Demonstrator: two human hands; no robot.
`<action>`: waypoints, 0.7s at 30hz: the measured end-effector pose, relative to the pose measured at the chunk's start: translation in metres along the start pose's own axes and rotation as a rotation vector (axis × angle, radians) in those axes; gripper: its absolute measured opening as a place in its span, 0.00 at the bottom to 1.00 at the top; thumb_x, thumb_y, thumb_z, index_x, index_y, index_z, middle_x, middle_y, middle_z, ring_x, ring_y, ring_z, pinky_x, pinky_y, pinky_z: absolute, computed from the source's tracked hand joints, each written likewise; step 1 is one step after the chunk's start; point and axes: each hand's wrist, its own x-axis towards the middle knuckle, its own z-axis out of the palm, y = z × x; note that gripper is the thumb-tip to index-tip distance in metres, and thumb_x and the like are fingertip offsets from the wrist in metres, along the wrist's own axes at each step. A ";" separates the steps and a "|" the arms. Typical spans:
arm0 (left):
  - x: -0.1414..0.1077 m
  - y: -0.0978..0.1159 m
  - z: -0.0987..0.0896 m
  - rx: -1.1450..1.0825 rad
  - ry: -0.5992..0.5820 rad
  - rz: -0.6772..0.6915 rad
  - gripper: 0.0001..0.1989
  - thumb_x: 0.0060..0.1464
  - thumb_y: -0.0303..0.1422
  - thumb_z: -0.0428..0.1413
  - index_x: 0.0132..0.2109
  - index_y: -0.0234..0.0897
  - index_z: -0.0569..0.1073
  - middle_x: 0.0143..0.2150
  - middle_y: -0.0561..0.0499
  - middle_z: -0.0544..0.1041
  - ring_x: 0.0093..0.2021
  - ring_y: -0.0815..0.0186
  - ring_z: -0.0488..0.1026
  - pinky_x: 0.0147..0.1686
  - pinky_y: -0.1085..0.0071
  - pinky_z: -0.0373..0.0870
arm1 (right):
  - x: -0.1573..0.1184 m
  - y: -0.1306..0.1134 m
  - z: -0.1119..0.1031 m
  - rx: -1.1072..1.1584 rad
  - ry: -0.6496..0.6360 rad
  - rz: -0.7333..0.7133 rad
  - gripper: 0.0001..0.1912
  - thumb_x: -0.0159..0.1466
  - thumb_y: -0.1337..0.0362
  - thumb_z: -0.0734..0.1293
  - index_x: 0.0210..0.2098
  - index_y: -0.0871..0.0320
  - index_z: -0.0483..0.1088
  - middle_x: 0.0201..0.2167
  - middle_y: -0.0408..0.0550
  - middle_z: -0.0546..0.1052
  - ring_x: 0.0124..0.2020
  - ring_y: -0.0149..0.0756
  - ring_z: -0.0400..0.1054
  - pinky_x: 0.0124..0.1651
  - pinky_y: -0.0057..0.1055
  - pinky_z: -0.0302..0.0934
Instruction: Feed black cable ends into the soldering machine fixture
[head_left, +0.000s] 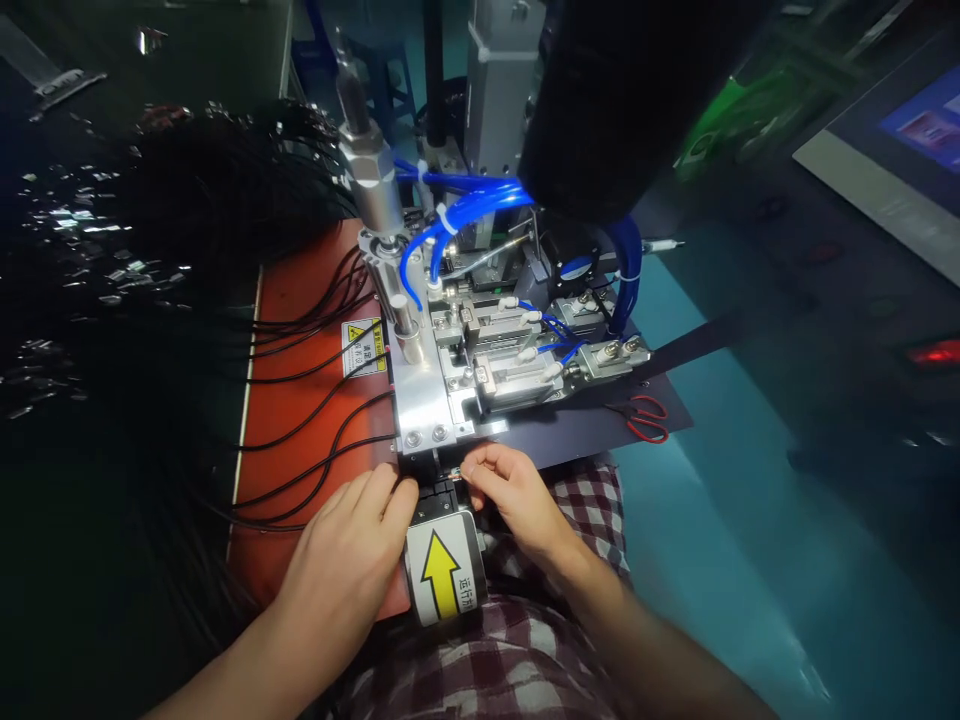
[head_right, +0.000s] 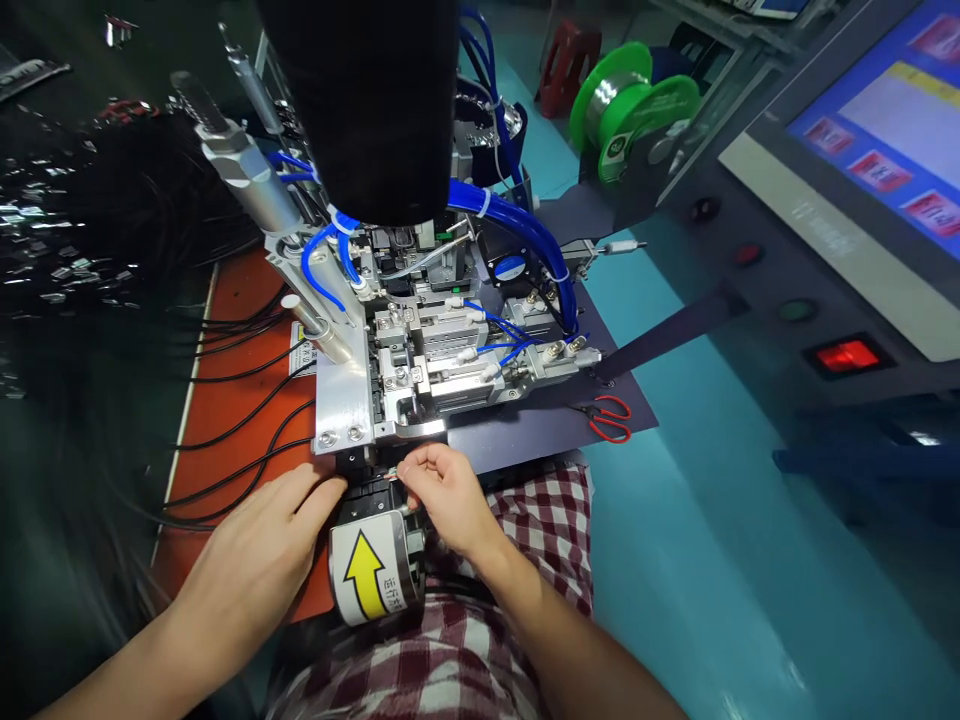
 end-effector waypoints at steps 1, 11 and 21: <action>0.000 0.001 0.000 -0.018 -0.009 -0.001 0.15 0.48 0.14 0.44 0.39 0.29 0.70 0.33 0.44 0.67 0.31 0.58 0.63 0.29 0.63 0.65 | -0.001 0.000 0.001 -0.023 0.013 -0.013 0.09 0.57 0.61 0.64 0.26 0.60 0.65 0.16 0.37 0.64 0.19 0.27 0.57 0.25 0.26 0.52; 0.004 0.002 0.013 -0.359 0.024 0.047 0.16 0.58 0.22 0.45 0.52 0.33 0.67 0.43 0.43 0.71 0.38 0.60 0.66 0.35 0.64 0.69 | 0.001 0.003 0.001 -0.037 0.022 -0.076 0.10 0.56 0.59 0.65 0.26 0.59 0.64 0.16 0.38 0.65 0.19 0.29 0.58 0.26 0.27 0.52; 0.003 0.003 0.010 -0.367 -0.018 0.014 0.18 0.58 0.22 0.44 0.54 0.34 0.66 0.45 0.43 0.72 0.40 0.60 0.68 0.39 0.63 0.71 | -0.001 0.004 0.005 0.020 0.021 -0.079 0.13 0.58 0.55 0.64 0.25 0.58 0.63 0.18 0.38 0.65 0.20 0.30 0.59 0.27 0.29 0.54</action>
